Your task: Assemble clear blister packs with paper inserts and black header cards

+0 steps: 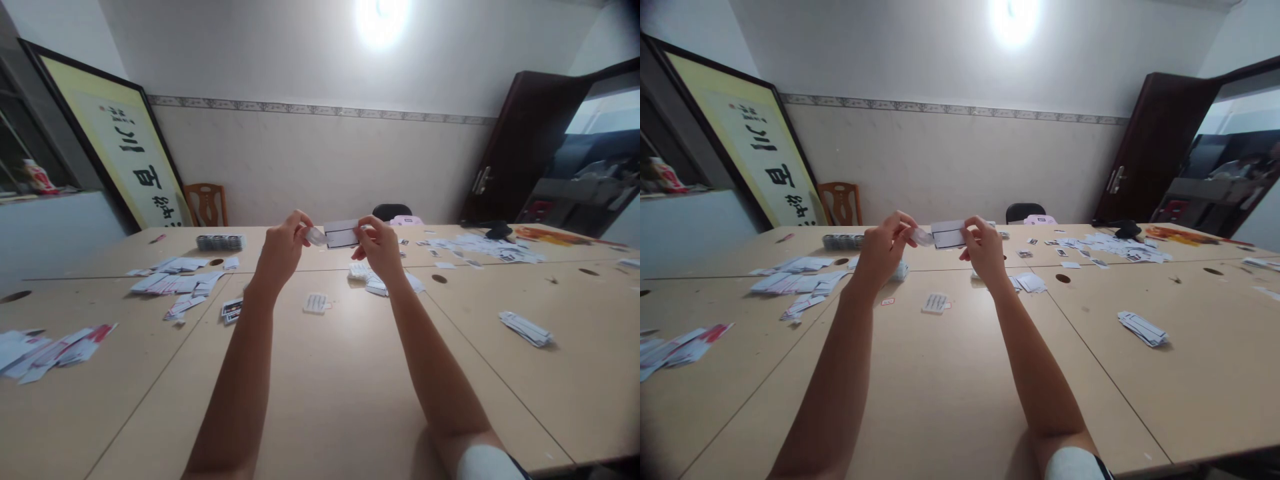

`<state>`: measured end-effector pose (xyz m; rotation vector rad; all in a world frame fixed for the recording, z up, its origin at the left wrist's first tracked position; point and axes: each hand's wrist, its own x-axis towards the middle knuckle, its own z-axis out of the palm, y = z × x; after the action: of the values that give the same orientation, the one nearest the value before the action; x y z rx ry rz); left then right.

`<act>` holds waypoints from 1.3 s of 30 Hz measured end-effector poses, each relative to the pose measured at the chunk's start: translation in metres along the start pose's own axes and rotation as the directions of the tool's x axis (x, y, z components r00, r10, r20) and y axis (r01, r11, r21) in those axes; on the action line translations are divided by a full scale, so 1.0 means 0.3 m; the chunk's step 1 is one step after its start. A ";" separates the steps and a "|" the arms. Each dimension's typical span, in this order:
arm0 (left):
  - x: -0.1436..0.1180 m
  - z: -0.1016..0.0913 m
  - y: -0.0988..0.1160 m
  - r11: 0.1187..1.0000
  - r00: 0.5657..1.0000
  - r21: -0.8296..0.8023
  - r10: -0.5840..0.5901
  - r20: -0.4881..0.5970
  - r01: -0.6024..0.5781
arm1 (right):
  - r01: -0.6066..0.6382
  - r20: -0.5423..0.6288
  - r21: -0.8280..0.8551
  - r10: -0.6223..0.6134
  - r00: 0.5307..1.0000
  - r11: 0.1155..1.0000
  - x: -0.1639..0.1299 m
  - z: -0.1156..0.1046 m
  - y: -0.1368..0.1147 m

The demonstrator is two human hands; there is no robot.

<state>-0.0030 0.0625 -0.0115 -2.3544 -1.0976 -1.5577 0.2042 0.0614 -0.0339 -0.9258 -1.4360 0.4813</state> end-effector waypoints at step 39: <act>-0.002 0.017 0.026 0.988 0.983 -0.034 0.144 -0.110 -0.148 | 0.009 -0.015 0.145 -0.007 1.000 0.989 -0.041 0.055 -0.031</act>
<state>0.0055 0.0589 -0.0121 -2.2885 -0.8574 -1.6474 0.1846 0.0504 -0.0363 -0.8053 -1.3719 0.5651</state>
